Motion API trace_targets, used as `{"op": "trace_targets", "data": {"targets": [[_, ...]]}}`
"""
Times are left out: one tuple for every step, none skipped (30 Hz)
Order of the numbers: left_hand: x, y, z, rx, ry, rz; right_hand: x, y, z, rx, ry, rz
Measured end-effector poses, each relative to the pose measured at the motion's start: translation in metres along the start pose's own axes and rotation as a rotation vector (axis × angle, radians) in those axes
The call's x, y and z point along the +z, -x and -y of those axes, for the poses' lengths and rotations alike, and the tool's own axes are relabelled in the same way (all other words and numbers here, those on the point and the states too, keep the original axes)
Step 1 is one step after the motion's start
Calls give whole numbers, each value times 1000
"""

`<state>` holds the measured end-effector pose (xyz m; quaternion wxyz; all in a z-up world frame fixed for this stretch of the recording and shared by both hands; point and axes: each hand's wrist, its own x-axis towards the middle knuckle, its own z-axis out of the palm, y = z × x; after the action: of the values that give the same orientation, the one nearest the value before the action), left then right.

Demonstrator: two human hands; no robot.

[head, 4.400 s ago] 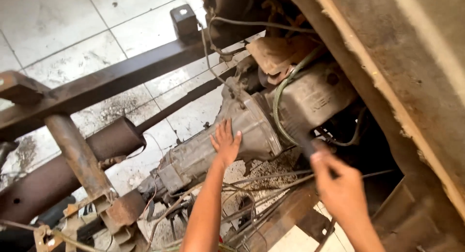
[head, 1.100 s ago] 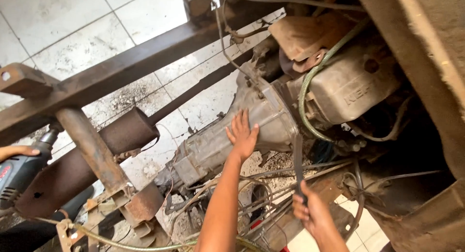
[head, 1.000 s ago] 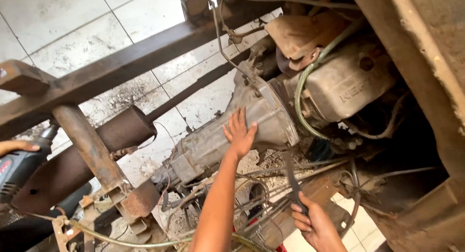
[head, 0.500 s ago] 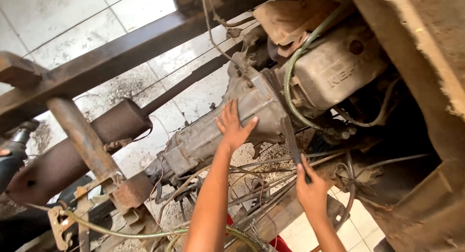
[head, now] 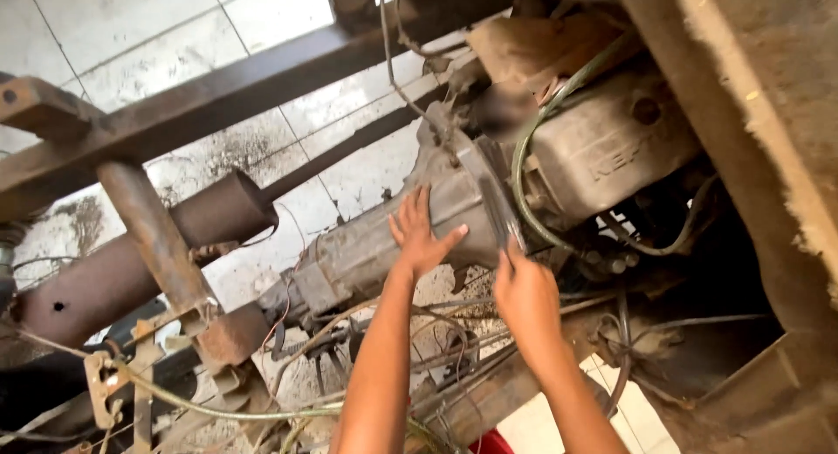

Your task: Scrubbing and cleaning the metal frame of a car chassis using a scraper and wire brush.

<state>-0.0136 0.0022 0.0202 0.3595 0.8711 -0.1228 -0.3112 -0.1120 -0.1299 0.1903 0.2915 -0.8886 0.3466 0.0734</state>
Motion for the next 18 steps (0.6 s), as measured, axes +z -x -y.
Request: {"op": "trace_targets", "data": {"targets": [[-3,-5,-5,22,-4,-4,3,-17,11,-100,27,-19],[-1,-1,-3,19,-4,-2,5,-26,20,-98,27,-16],[-1,-2,-4,15,-9,-4,4,-38,29,-47,-10,50],[-1,-3,-5,11,-15,-5,4,-50,40,5,-47,117],[-3,-4,-7,15,-14,-10,2,-46,37,0,-47,113],[-5,-5,-9,0,-19,9,1,-43,36,2,-60,135],[-6,-3,-10,-20,-19,25,1,-38,34,2,-69,162],[-5,-3,-10,-21,-14,18,-1,-27,21,-6,-65,163],[-4,-2,-9,-12,-9,6,-2,-17,8,-49,-38,86],[-4,-2,-7,-3,-4,-6,-1,-7,-6,-93,-10,9],[-5,-4,-7,-12,1,-14,1,-9,-5,-103,-7,17],[-6,-4,-7,-13,-1,-12,4,-10,-5,-121,39,-18],[-4,-3,-7,-14,-1,-4,5,-10,-7,-134,87,-53],[-4,0,-8,-23,6,-7,8,-26,9,-139,93,-45],[-5,0,-9,-12,16,-13,11,-44,26,-114,149,73],[-7,0,-11,-2,26,-19,14,-61,44,-89,205,190],[-6,-1,-11,2,28,-20,19,-72,51,-89,207,186],[-6,-2,-10,-12,12,-11,24,-82,58,-131,302,207]]}}
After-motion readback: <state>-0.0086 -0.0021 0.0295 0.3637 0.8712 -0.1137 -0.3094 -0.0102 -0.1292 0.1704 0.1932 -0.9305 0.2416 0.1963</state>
